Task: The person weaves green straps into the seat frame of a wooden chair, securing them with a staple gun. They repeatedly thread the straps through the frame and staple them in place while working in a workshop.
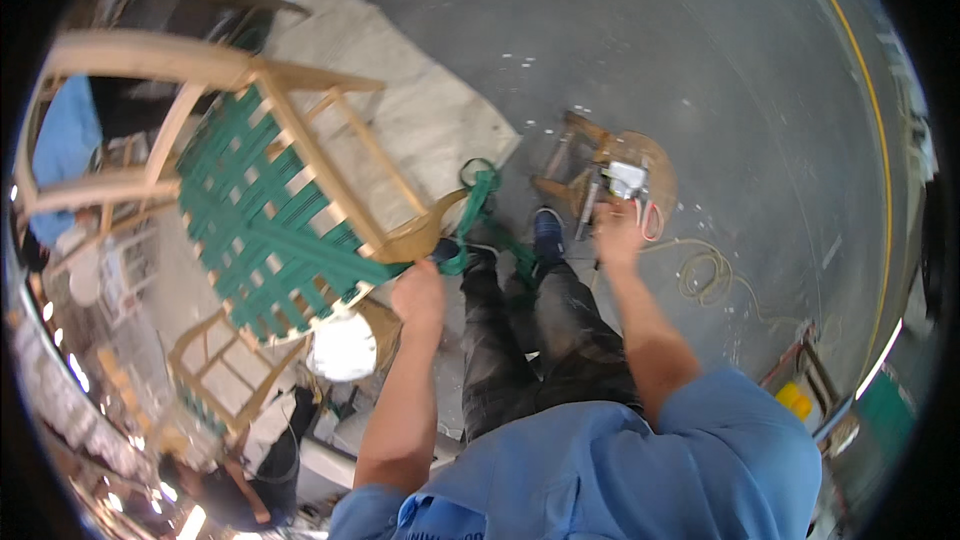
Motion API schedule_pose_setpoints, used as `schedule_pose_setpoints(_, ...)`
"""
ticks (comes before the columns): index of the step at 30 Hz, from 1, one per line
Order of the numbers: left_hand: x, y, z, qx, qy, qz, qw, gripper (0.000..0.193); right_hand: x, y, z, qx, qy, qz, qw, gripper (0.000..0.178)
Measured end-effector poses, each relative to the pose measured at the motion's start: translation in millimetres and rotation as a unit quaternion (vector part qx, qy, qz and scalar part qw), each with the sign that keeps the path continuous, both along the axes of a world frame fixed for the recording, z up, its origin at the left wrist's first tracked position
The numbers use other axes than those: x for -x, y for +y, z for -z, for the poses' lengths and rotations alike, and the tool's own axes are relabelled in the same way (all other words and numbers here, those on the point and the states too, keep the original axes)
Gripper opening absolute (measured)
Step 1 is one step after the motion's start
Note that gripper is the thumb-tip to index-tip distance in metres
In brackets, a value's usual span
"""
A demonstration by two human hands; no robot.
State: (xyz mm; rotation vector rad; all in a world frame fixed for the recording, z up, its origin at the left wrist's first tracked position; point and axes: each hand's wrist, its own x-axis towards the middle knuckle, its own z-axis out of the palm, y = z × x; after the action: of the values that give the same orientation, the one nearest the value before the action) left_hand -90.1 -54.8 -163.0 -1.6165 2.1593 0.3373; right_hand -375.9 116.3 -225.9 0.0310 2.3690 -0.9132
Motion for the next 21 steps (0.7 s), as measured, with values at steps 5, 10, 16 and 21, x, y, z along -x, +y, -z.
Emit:
schedule_pose_setpoints(5, 23, -12, -17, -0.060, -0.016, -0.053, 0.997, 0.058, 53, 40, 45, -0.240, 0.151, -0.191, 0.940, 0.045)
schedule_pose_setpoints(10, 20, -9, -20, -0.037, 0.020, -0.125, 0.991, 0.061, 42, 18, 55, -0.283, 0.079, -0.130, 0.947, 0.054)
schedule_pose_setpoints(16, 19, -12, -18, -0.073, 0.014, -0.164, 0.984, 0.059, 40, 13, 45, -0.246, 0.087, -0.081, 0.962, 0.061)
schedule_pose_setpoints(21, 20, -16, -30, -0.100, 0.064, -0.147, 0.982, 0.056, 38, 26, 3, 0.014, 0.186, -0.109, 0.976, 0.054)
